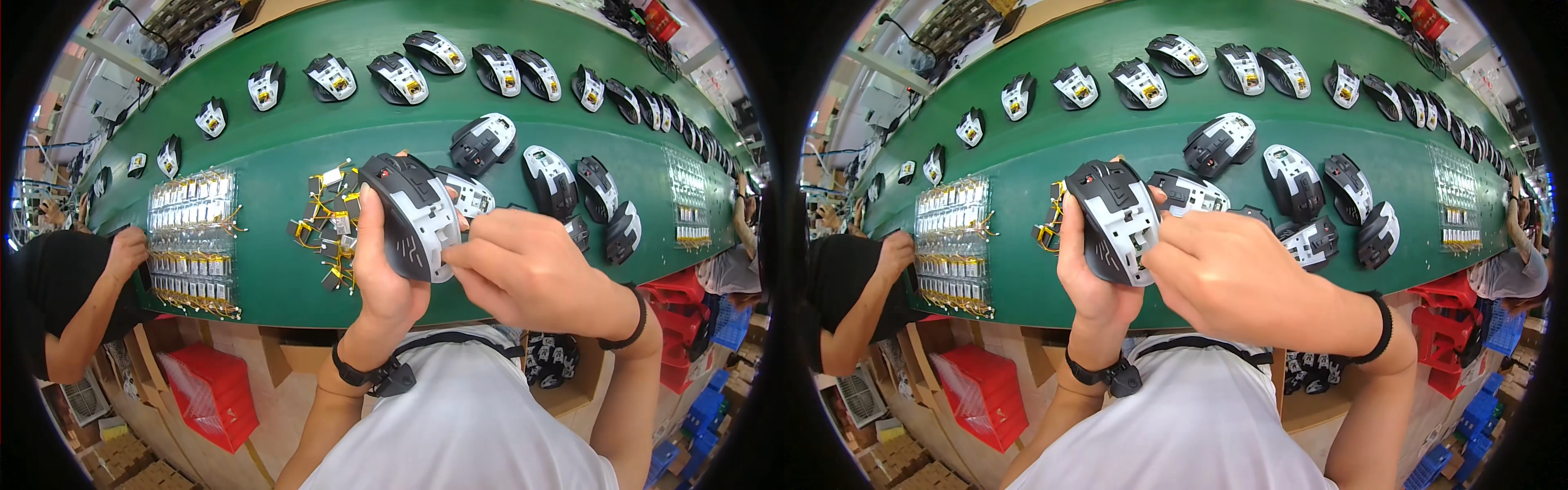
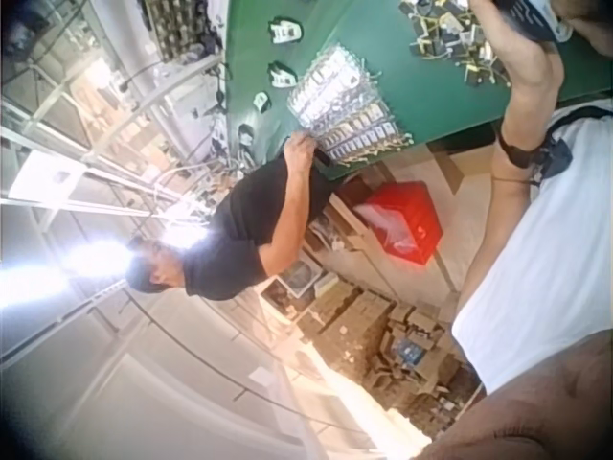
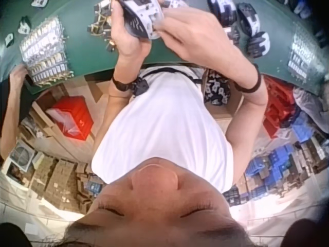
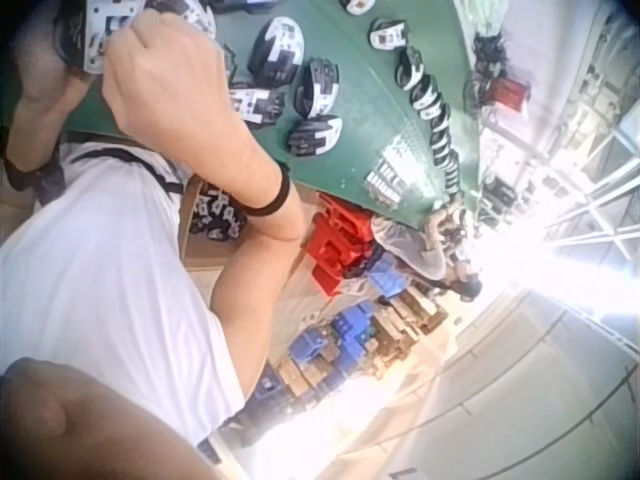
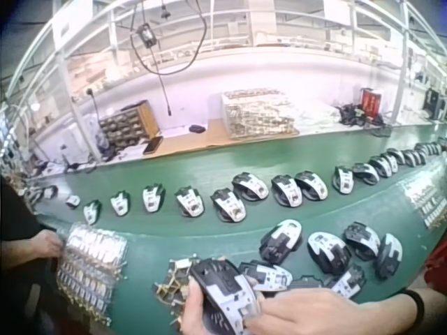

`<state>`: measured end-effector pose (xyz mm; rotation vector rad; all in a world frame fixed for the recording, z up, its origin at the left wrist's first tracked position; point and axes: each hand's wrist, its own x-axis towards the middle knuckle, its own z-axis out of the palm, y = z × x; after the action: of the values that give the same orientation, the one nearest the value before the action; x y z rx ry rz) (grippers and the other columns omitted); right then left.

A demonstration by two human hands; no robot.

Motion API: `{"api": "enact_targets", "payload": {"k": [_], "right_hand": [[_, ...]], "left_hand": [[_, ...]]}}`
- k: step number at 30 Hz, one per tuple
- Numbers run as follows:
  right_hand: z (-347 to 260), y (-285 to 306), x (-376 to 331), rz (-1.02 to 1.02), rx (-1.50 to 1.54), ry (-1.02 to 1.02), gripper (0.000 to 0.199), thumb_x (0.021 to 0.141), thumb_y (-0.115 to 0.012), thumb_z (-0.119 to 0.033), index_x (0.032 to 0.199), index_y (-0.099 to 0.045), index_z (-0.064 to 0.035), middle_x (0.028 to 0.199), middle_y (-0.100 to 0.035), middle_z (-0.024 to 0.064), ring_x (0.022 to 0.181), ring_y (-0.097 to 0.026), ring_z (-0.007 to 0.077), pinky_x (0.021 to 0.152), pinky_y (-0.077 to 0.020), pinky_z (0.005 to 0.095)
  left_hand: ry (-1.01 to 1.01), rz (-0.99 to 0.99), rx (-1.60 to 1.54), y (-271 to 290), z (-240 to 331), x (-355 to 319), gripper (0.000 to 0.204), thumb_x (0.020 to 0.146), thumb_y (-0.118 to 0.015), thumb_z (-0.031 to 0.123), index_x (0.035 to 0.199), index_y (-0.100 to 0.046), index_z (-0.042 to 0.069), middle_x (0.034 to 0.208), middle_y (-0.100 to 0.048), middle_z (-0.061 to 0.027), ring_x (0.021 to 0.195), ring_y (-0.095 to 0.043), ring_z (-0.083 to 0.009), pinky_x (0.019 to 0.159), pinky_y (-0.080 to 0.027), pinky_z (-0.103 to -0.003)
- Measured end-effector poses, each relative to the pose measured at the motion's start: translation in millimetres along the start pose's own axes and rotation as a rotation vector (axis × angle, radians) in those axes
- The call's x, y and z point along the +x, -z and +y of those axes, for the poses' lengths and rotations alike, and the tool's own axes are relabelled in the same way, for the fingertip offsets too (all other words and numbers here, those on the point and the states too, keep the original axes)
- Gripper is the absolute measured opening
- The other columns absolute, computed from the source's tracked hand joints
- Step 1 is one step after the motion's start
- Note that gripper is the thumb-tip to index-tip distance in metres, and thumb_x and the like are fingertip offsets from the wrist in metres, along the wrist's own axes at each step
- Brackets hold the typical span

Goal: The person assembles electronic devices by inserting small batteries into the internal compartments of handheld units. They pick up each unit, insert a battery, and place the completed unit on the table, repeating this process for multiple items.

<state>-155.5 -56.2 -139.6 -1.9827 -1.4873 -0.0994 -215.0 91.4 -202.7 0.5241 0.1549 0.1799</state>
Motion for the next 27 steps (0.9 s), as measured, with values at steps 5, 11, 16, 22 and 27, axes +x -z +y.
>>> {"api": "enact_targets", "payload": {"k": [5,11,16,22,27], "right_hand": [[-6,-13,-16,0.077,-0.095,0.049,0.021,0.069,-0.067,-0.001,0.089,-0.063,0.0045,0.073,-0.05,0.0068,0.062,-0.054,0.0212,0.053,-0.0437,0.0337],[-9,-24,-34,0.193,-0.119,-0.001,0.03,0.068,-0.069,0.003,0.097,-0.067,0.0056,0.074,-0.052,0.0072,0.058,-0.051,0.0193,0.052,-0.042,0.0317],[-12,-33,-47,0.431,0.296,-0.248,0.027,0.074,-0.072,0.005,0.099,-0.067,-0.0008,0.077,-0.062,0.0051,0.063,-0.059,0.0114,0.06,-0.049,0.0226],[-17,-39,-48,0.341,1.346,-0.815,0.016,0.088,-0.067,-0.005,0.098,-0.056,0.0016,0.074,-0.056,-0.0017,0.067,-0.049,0.0031,0.063,-0.0417,0.0212],[-9,-30,-53,0.157,1.462,-0.852,0.013,0.088,-0.067,-0.01,0.085,-0.059,0.0002,0.072,-0.054,-0.0045,0.067,-0.047,0.0021,0.061,-0.0394,0.0215]], "left_hand": [[-0.019,-0.026,-0.002,-7,-3,-3,0.058,0.105,-0.022,0.05,0.141,-0.039,0.009,0.11,-0.061,-0.0158,0.089,-0.064,-0.0281,0.072,-0.056,-0.04],[0.006,-0.015,0.04,-5,-11,-1,0.066,0.102,-0.021,0.057,0.148,-0.032,0.012,0.117,-0.056,-0.0203,0.088,-0.065,-0.0342,0.066,-0.06,-0.042],[-0.165,-0.288,0.143,-5,-8,-1,0.082,0.096,-0.03,0.068,0.156,-0.008,0.017,0.127,-0.05,-0.0207,0.096,-0.064,-0.0352,0.077,-0.057,-0.042],[-0.218,-0.243,0.162,-17,-1,-14,0.078,0.094,-0.043,0.065,0.154,-0.01,0.027,0.127,-0.048,-0.025,0.096,-0.064,-0.0392,0.076,-0.058,-0.047],[-0.09,-0.262,0.031,-27,-3,-14,0.067,0.1,-0.028,0.059,0.142,-0.031,0.007,0.114,-0.053,-0.0345,0.087,-0.063,-0.0419,0.074,-0.057,-0.047]]}}
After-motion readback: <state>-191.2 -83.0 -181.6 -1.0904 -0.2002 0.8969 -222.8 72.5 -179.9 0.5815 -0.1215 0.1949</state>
